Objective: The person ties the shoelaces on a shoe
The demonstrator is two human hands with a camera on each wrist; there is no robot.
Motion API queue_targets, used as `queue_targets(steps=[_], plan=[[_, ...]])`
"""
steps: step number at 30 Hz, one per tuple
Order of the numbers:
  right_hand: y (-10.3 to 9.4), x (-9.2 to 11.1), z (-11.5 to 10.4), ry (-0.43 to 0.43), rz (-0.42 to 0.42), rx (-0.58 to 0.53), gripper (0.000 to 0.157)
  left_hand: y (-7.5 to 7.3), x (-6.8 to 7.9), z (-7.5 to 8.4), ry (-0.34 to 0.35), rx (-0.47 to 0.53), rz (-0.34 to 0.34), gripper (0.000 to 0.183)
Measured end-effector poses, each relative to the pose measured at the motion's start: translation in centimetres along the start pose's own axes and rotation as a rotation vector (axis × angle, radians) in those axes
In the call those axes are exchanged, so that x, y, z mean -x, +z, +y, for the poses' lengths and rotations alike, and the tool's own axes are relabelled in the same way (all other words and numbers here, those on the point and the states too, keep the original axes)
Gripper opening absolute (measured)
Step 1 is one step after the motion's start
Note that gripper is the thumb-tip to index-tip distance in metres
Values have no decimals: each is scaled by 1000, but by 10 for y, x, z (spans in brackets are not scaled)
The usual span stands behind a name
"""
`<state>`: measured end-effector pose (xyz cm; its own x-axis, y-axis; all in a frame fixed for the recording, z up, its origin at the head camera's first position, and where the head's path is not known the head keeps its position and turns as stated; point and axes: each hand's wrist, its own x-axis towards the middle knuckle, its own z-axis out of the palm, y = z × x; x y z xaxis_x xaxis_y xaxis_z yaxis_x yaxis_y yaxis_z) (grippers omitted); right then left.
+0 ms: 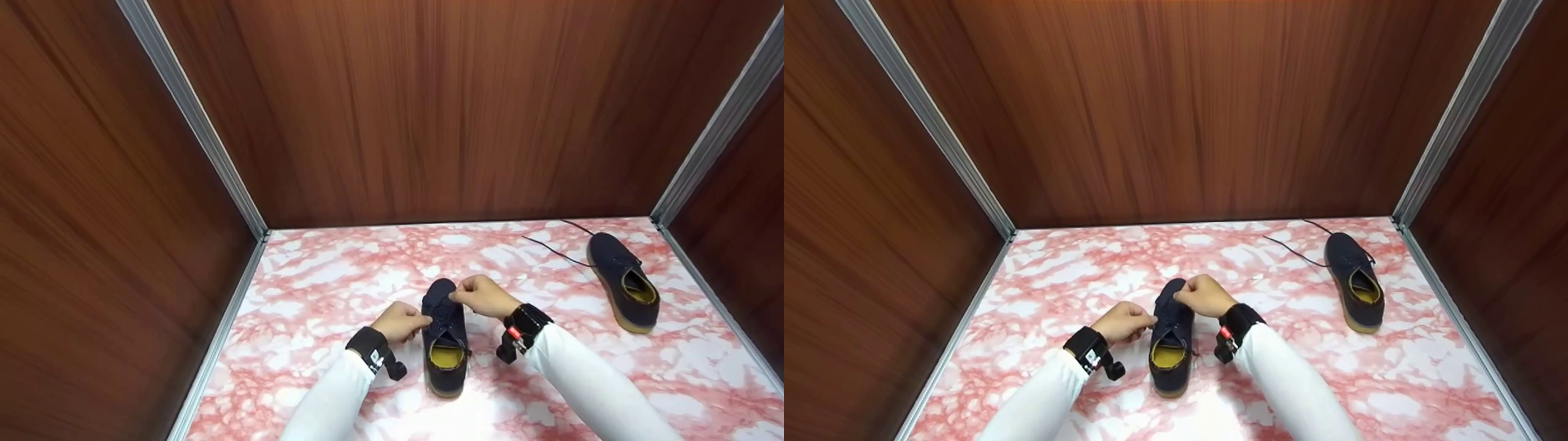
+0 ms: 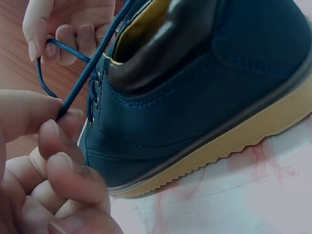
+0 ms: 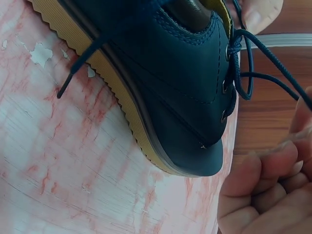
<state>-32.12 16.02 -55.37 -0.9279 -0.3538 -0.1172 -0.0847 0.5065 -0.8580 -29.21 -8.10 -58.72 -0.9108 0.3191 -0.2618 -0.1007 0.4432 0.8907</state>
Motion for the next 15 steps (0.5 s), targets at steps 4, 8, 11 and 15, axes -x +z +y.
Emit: queue_targets(steps=[4,8,11,15], plan=[[-1,0,1,-22,60,37,31,2,2,4,-8,29,-72,34],[-2,0,2,-33,87,56,32,4,1,6,50,0,-93,29],[-2,0,3,-31,91,58,34,6,-1,5,102,-37,-41,26],[-3,-1,4,-38,96,51,34,10,-4,6,169,-15,60,28]])
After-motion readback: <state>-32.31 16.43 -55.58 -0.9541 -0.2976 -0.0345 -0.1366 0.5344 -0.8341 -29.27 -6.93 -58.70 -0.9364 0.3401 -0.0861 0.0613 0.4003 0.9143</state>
